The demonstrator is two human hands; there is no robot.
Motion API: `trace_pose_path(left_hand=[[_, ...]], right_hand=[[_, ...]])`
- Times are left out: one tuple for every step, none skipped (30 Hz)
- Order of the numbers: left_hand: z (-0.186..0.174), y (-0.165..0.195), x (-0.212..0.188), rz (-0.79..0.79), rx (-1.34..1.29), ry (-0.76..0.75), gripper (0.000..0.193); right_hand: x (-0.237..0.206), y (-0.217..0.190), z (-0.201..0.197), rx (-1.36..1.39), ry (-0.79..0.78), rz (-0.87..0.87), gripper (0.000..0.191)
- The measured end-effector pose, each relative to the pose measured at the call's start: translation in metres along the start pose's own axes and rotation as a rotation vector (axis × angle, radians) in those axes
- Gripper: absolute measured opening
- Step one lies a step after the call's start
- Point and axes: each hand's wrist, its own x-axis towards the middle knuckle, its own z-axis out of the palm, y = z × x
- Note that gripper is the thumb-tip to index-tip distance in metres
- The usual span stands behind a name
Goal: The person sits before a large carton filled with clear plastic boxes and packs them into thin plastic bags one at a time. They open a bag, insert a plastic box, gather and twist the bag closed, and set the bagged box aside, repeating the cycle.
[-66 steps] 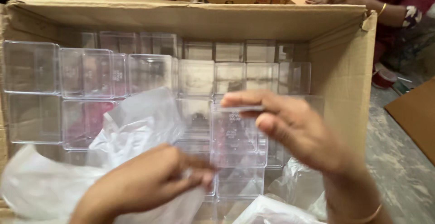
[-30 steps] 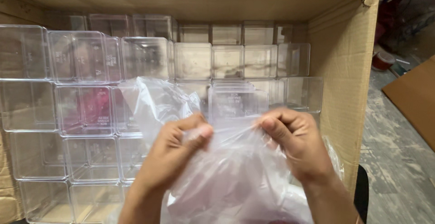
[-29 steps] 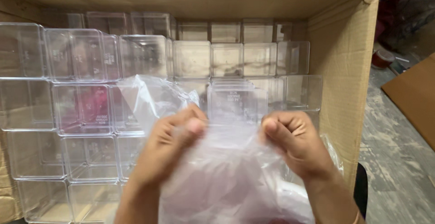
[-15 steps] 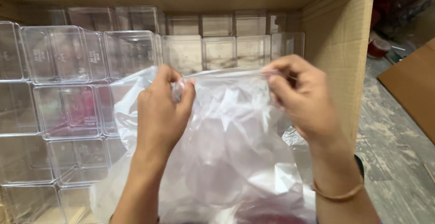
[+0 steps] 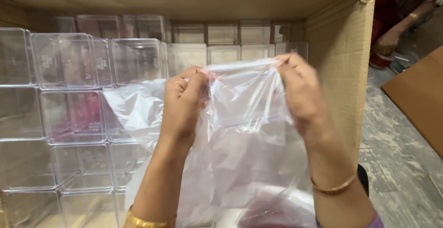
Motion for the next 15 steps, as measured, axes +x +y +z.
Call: trace_pose_path(left_hand=[[0.001, -0.002, 0.001, -0.032, 0.056, 0.041, 0.029], [-0.001, -0.005, 0.002, -0.061, 0.110, 0.081, 0.027], [0.001, -0.008, 0.002, -0.090, 0.163, 0.122, 0.026], [0.000, -0.012, -0.001, -0.085, 0.299, 0.165, 0.021], [0.001, -0.014, -0.005, -0.080, 0.438, 0.208, 0.017], [0.001, -0.016, -0.008, -0.073, 0.576, 0.253, 0.016], [0.003, -0.018, -0.010, -0.046, 0.621, 0.270, 0.017], [0.004, -0.018, -0.012, -0.020, 0.664, 0.286, 0.018], [0.006, -0.018, -0.011, 0.006, 0.706, 0.301, 0.019], [0.008, -0.016, -0.010, 0.046, 0.680, 0.273, 0.019], [0.010, -0.014, -0.008, 0.085, 0.655, 0.246, 0.020], [0.012, -0.011, -0.004, 0.126, 0.629, 0.219, 0.021], [0.016, -0.008, 0.001, 0.171, 0.664, 0.219, 0.021], [0.021, -0.005, 0.006, 0.216, 0.700, 0.218, 0.021], [0.026, -0.003, 0.011, 0.264, 0.735, 0.217, 0.021]], right_hand=[[0.005, 0.013, 0.001, 0.026, -0.024, 0.048, 0.014], [0.010, 0.024, 0.000, 0.051, -0.048, 0.093, 0.013], [0.010, 0.031, -0.005, -0.046, -0.048, 0.060, 0.015], [0.006, 0.042, -0.004, -0.139, -0.046, 0.031, 0.016], [0.004, 0.050, -0.003, -0.231, -0.045, 0.003, 0.018], [0.005, 0.054, -0.002, -0.343, -0.018, -0.071, 0.020], [0.004, 0.055, -0.001, -0.454, 0.009, -0.145, 0.022], [0.003, 0.054, 0.000, -0.566, 0.039, -0.220, 0.026], [0.003, 0.050, -0.001, -0.413, -0.018, -0.167, 0.033], [0.001, 0.044, -0.003, -0.261, -0.075, -0.111, 0.041], [-0.002, 0.037, -0.006, -0.109, -0.130, -0.053, 0.049], [-0.004, 0.030, -0.010, -0.065, -0.166, -0.010, 0.050], [-0.006, 0.022, -0.016, -0.023, -0.202, 0.034, 0.052], [-0.008, 0.016, -0.023, 0.020, -0.236, 0.078, 0.054], [-0.010, 0.013, -0.030, 0.135, -0.376, 0.100, 0.053]])
